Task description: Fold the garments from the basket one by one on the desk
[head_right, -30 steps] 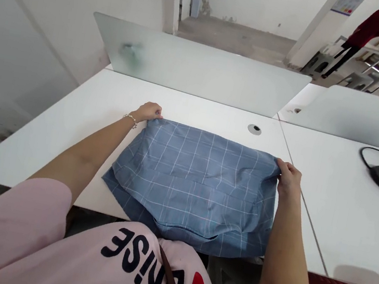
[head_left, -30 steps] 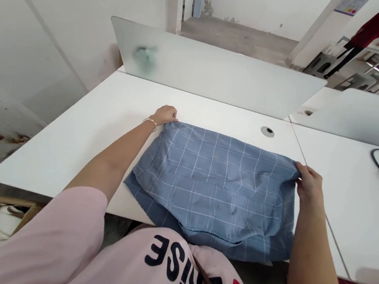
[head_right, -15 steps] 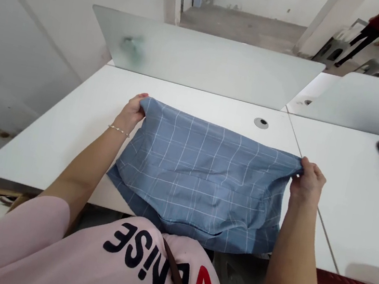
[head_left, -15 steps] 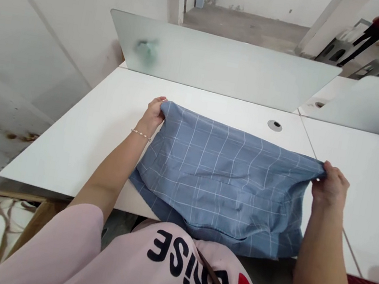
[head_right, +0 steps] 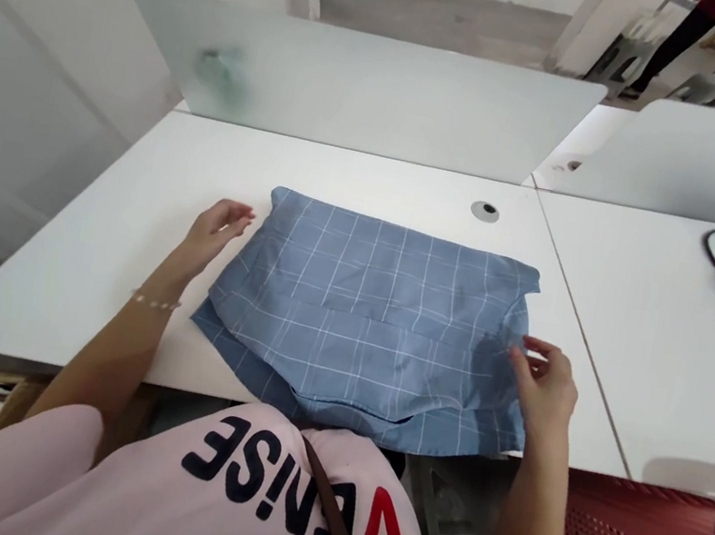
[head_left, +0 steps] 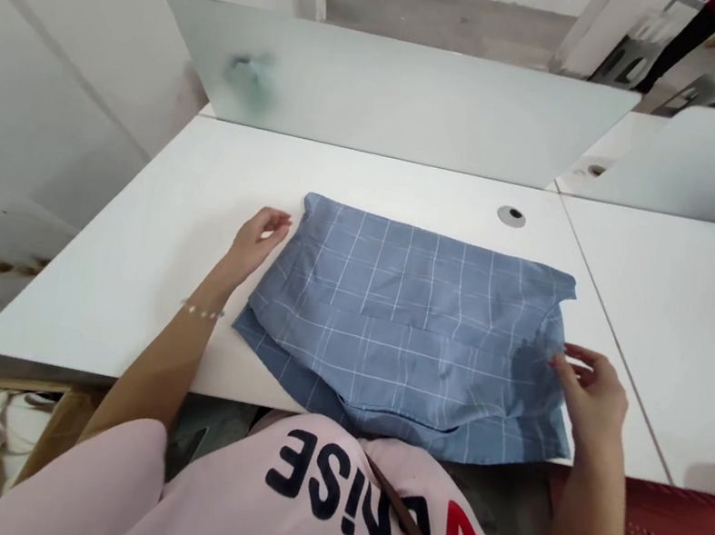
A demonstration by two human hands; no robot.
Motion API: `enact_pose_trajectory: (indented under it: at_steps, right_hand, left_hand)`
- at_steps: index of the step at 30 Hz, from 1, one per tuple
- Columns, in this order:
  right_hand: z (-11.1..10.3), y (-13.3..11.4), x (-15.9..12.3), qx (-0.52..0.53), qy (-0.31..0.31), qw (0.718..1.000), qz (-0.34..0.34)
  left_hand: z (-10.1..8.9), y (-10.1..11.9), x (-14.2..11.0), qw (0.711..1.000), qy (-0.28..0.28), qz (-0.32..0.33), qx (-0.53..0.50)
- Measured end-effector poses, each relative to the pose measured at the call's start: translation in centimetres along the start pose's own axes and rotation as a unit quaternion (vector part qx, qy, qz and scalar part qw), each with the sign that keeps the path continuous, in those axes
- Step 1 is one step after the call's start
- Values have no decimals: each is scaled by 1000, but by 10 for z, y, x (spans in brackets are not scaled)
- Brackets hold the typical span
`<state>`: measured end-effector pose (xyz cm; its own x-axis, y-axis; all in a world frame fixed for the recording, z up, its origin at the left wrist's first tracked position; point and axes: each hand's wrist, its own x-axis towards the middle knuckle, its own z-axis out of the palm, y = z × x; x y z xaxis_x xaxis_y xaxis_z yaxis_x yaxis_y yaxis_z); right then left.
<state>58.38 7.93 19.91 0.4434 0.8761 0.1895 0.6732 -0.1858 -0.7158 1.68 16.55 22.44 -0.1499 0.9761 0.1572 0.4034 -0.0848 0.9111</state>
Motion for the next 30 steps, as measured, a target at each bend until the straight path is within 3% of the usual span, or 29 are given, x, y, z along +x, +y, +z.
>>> enact_pose_trajectory:
  at_steps: [3, 5, 7, 10, 12, 15, 22, 30]
  right_hand:
    - [-7, 11, -48, -57, 11, 998, 9]
    - [-7, 15, -68, -84, 22, 996, 15]
    - [-5, 16, -76, -96, 13, 995, 26]
    - [-2, 13, -72, -112, 15, 993, 36]
    - [0, 7, -66, -124, 40, 991, 33]
    - [5, -4, -58, -145, 63, 987, 27]
    - [16, -27, -51, -168, 41, 985, 9]
    - [18, -22, -64, -201, 14, 979, -32]
  left_hand:
    - [-11, 10, -59, 989, -34, 18, 144]
    - [-12, 12, -94, 982, -44, 7, 185]
    - [-9, 9, -121, 975, -49, 7, 216]
    - [-4, 0, -144, 958, -11, 0, 288]
    - [-2, -3, -149, 953, 26, -21, 302]
    - [1, -1, -147, 972, 52, -55, 223]
    - [17, 0, -138, 992, 50, -116, 24]
    - [30, -8, -142, 991, 52, -116, -32]
